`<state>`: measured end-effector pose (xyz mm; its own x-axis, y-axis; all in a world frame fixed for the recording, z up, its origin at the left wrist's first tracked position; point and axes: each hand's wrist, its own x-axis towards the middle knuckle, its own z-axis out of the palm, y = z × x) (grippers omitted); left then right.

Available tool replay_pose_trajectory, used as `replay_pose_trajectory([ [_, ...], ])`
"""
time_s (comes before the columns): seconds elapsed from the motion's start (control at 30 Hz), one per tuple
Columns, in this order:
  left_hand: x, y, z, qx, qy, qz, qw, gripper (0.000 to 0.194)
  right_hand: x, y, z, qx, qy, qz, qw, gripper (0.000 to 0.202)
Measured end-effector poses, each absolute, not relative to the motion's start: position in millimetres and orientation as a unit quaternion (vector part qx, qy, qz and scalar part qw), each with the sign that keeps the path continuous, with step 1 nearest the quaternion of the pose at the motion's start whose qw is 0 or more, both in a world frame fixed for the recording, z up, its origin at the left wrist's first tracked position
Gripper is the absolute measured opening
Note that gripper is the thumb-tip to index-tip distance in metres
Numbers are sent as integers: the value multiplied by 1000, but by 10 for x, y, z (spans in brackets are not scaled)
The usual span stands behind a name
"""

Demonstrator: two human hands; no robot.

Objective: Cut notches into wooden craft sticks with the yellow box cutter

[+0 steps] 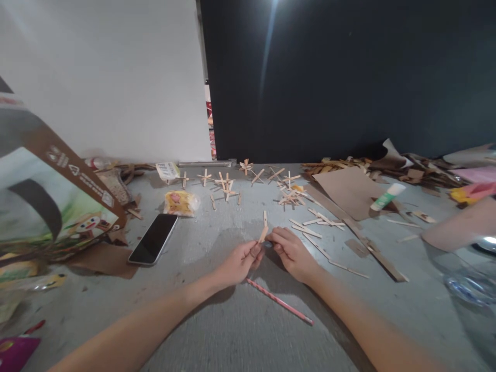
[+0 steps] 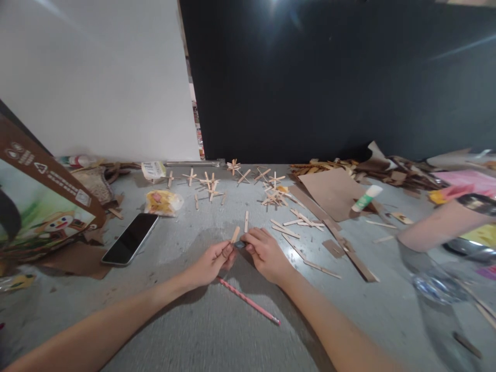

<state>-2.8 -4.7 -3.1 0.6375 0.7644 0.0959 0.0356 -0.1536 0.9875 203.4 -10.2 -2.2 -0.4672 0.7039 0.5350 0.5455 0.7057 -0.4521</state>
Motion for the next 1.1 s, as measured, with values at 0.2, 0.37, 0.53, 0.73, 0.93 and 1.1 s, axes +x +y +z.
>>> replay_pose_trajectory([
  [0.2, -14, -51, -28, 688, 305, 311, 581, 65, 2025, -90, -35, -367, -847, 100, 370, 47],
  [0.37, -18, -40, -65, 709, 308, 313, 551, 67, 1976, -123, -29, -372, -846, 92, 371, 46],
  [0.53, -14, -49, -53, 708, 300, 310, 559, 62, 1967, -140, -35, -373, -848, 72, 368, 44],
  [0.73, -27, -44, -89, 699, 299, 327, 562, 64, 1981, -128, -18, -379, -845, 92, 366, 44],
  [0.93, -29, -52, -67, 712, 309, 304, 553, 66, 1972, -144, -25, -382, -845, 83, 366, 46],
  [1.1, -25, -71, -35, 710, 317, 311, 547, 67, 1977, -134, -21, -375, -849, 80, 363, 45],
])
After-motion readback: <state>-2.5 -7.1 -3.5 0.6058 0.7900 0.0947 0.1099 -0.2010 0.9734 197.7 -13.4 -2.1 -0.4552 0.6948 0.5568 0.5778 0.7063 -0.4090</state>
